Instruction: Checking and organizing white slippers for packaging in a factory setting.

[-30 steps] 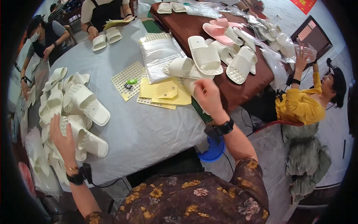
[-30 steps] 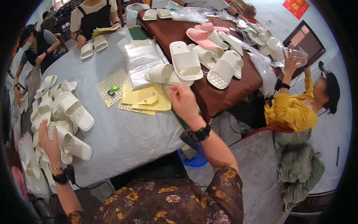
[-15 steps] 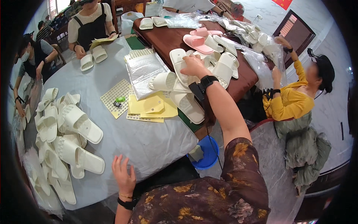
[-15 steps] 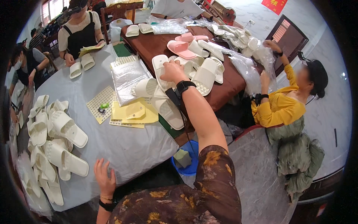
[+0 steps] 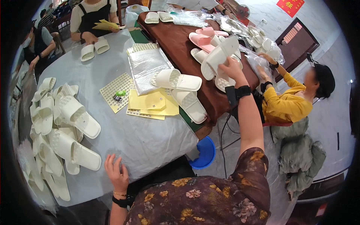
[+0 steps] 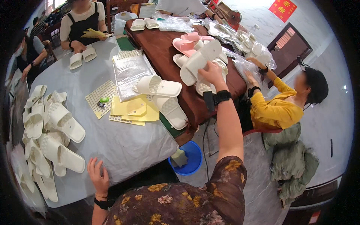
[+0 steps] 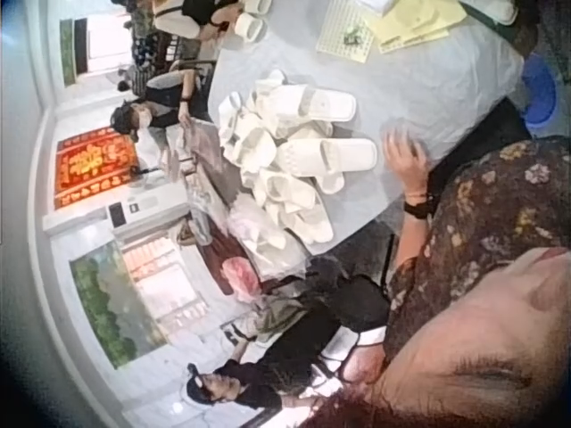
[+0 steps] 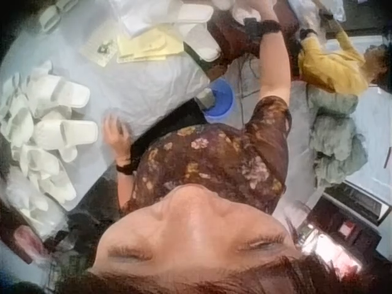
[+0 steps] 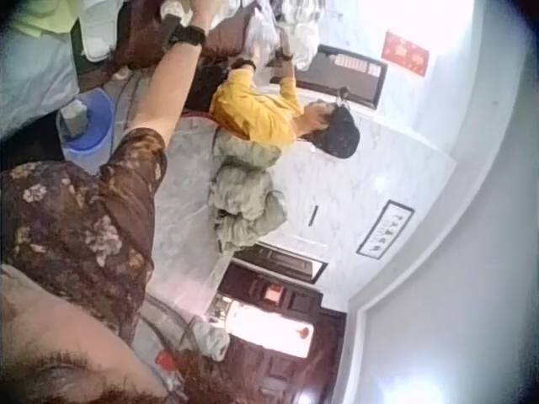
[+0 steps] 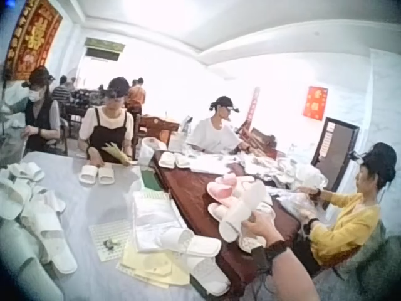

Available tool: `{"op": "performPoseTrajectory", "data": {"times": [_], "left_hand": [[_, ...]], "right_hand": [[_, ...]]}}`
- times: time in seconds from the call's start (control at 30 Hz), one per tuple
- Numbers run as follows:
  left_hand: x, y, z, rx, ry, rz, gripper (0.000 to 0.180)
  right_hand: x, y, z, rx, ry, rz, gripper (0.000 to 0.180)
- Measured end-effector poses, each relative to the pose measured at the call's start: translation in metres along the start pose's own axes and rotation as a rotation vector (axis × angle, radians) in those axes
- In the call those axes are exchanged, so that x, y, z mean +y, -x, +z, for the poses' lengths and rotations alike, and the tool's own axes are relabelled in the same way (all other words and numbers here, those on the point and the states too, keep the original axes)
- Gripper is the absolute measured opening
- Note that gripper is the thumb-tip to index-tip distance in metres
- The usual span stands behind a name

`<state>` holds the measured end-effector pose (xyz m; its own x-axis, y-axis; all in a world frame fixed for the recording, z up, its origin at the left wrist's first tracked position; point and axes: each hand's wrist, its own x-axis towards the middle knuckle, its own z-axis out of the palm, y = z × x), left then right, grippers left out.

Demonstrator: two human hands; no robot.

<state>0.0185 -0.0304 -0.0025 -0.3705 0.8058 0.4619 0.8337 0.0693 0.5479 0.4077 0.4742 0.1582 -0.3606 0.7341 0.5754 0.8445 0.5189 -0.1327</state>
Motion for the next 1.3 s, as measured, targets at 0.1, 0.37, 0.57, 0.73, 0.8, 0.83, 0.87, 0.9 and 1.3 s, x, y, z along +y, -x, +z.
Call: {"op": "performPoseTrajectory", "data": {"times": [0.1,0.37,0.57,0.73,0.8,0.83,0.87,0.9,1.3], "left_hand": [[0.001,0.001,-0.002,0.035,-0.011,-0.002,0.031],[0.002,-0.001,-0.003,0.030,0.010,-0.011,0.032],[-0.002,-0.001,-0.001,0.055,0.030,-0.015,0.031],[-0.003,0.002,-0.007,0.094,-0.006,-0.072,0.030],[-0.006,0.002,-0.005,0.079,0.076,-0.039,0.029],[-0.005,0.001,-0.006,0.113,0.044,-0.078,0.029],[-0.005,-0.002,-0.006,0.089,0.065,-0.063,0.030],[-0.003,-0.003,-0.006,0.057,0.088,-0.040,0.031],[0.021,-0.018,-0.042,0.088,0.331,-0.238,0.044]], "right_hand": [[0.025,0.012,0.005,-0.233,0.123,0.145,0.048],[0.016,0.012,-0.012,-0.407,0.030,0.310,0.061],[0.014,0.009,-0.007,-0.412,-0.073,0.198,0.034],[0.008,0.015,-0.016,-0.144,-0.224,0.204,0.032],[0.000,0.020,-0.036,-0.149,-0.400,0.299,0.033],[-0.018,0.026,-0.046,-0.136,-0.411,0.308,0.030],[-0.025,0.032,-0.059,-0.166,-0.423,0.347,0.025],[-0.016,0.043,-0.062,-0.160,-0.615,0.385,0.021],[-0.297,0.165,-0.061,-0.945,-1.644,0.855,0.031]]}}
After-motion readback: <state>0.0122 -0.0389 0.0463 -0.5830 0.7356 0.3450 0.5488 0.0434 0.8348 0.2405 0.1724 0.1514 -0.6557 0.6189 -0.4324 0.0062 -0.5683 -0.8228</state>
